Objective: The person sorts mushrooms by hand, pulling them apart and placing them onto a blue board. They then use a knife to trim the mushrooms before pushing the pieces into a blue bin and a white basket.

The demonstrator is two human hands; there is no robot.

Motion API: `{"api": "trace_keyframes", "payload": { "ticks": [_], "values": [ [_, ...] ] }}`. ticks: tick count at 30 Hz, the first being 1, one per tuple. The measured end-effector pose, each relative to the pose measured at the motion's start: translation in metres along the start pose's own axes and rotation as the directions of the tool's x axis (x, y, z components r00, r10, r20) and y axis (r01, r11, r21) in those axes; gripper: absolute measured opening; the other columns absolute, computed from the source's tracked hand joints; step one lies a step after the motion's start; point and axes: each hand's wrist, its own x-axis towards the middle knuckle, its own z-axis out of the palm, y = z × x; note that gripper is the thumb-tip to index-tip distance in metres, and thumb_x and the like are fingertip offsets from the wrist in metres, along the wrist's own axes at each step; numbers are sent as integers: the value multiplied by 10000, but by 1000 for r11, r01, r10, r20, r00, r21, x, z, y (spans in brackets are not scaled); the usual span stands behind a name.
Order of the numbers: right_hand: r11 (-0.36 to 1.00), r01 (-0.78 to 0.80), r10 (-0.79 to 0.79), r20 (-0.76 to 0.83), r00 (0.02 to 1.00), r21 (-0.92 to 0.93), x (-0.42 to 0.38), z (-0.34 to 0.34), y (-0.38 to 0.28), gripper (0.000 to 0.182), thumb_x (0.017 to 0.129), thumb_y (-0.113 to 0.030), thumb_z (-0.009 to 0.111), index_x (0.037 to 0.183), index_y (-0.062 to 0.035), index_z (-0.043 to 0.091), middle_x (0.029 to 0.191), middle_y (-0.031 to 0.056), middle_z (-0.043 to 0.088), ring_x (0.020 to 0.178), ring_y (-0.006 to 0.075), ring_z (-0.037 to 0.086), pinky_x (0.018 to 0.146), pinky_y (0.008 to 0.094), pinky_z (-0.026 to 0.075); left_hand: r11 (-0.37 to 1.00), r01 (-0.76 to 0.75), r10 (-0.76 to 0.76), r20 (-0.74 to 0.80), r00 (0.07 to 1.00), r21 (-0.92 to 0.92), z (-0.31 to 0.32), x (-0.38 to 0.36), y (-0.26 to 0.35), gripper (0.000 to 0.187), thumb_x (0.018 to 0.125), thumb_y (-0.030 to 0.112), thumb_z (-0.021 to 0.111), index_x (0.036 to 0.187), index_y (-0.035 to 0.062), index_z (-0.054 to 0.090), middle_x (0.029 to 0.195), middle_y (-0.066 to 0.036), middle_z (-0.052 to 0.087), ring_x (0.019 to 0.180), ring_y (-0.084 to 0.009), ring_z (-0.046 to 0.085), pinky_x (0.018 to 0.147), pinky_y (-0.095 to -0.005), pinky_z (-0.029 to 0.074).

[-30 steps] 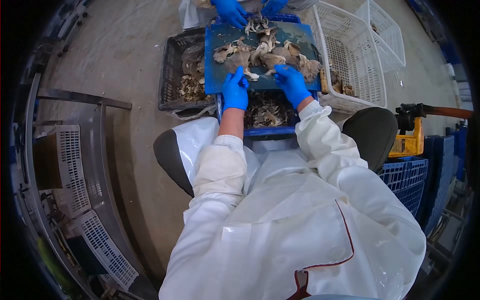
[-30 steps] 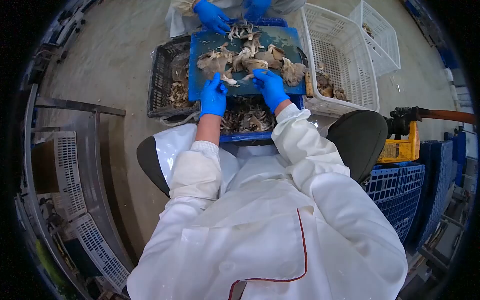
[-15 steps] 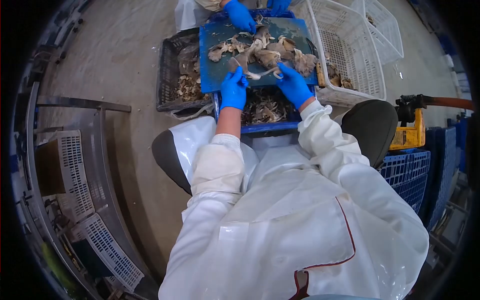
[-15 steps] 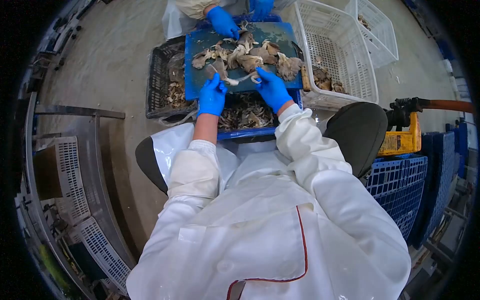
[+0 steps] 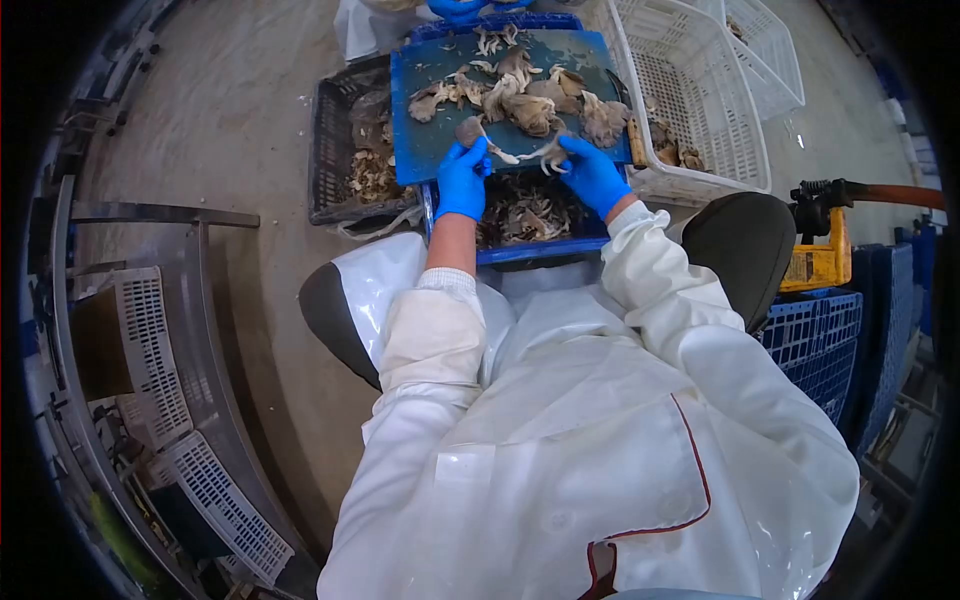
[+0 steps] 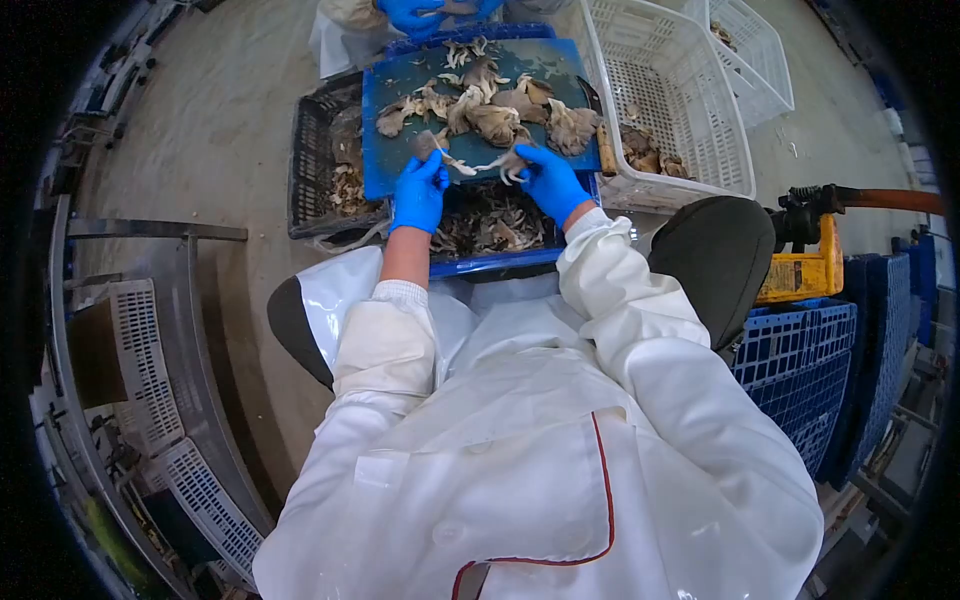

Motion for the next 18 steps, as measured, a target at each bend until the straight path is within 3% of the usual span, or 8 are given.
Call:
{"api": "trace_keyframes", "payload": {
  "ticks": [3, 4, 7, 10, 13, 17, 18],
  "values": [
    [838, 41, -166, -182, 969, -545, -11, -11, -1, 153, 755, -170, 620, 880, -83, 620, 784, 16, 618, 667, 90, 559, 543, 185, 404, 984, 24, -29, 26, 999, 175, -2, -1, -5, 114, 794, 119, 621, 870, 44, 581, 681, -26, 543, 560, -107, 476, 506, -222, 374],
    [891, -120, -74, -402, 913, -438, -11, -6, -6, 176, 742, -188, 623, 883, -82, 630, 774, 12, 621, 638, 88, 556, 536, 184, 398, 975, 16, -20, 18, 1000, 223, -1, -2, -5, 101, 787, 120, 628, 836, 45, 581, 671, -29, 546, 552, -105, 480, 499, -223, 376],
    [852, 45, -268, -361, 893, -521, -6, 3, -5, 208, 733, -188, 644, 903, -69, 636, 778, 15, 627, 633, 85, 557, 539, 185, 401, 907, -40, 26, 38, 999, 420, 0, -3, -11, 100, 767, 121, 646, 746, 47, 583, 643, -37, 554, 530, -102, 491, 479, -230, 382],
    [812, 64, -205, -180, 962, -581, -8, 30, -1, 233, 728, -189, 661, 920, -57, 639, 783, 19, 631, 640, 91, 562, 548, 187, 404, 749, -187, 113, 156, 981, 635, 3, -2, -20, 124, 747, 125, 658, 681, 42, 594, 587, -31, 548, 505, -99, 496, 471, -239, 397],
    [649, 95, -220, -66, 973, -755, 0, 35, 14, 235, 744, -190, 655, 927, -43, 640, 796, 25, 636, 659, 97, 569, 562, 191, 412, 613, -288, 135, 262, 956, 736, 11, -8, -27, 112, 752, 127, 650, 693, 44, 606, 570, -22, 543, 506, -96, 496, 479, -232, 400],
    [896, 55, -160, -205, 966, -440, -2, 31, 17, 234, 770, -187, 636, 931, -18, 633, 765, 19, 627, 609, 78, 533, 554, 199, 419, 871, 15, -55, 67, 996, 491, 10, -8, -19, 109, 744, 125, 643, 689, 35, 613, 571, -41, 561, 492, -134, 509, 469, -253, 394],
    [953, 24, -78, -168, 983, -303, 2, 15, 17, 224, 770, -190, 637, 917, -21, 633, 754, 18, 621, 601, 78, 524, 545, 191, 410, 897, 44, -60, 21, 998, 441, 7, -6, -18, 119, 747, 137, 637, 690, 36, 613, 571, -44, 562, 491, -141, 511, 466, -256, 392]
  ]
}}
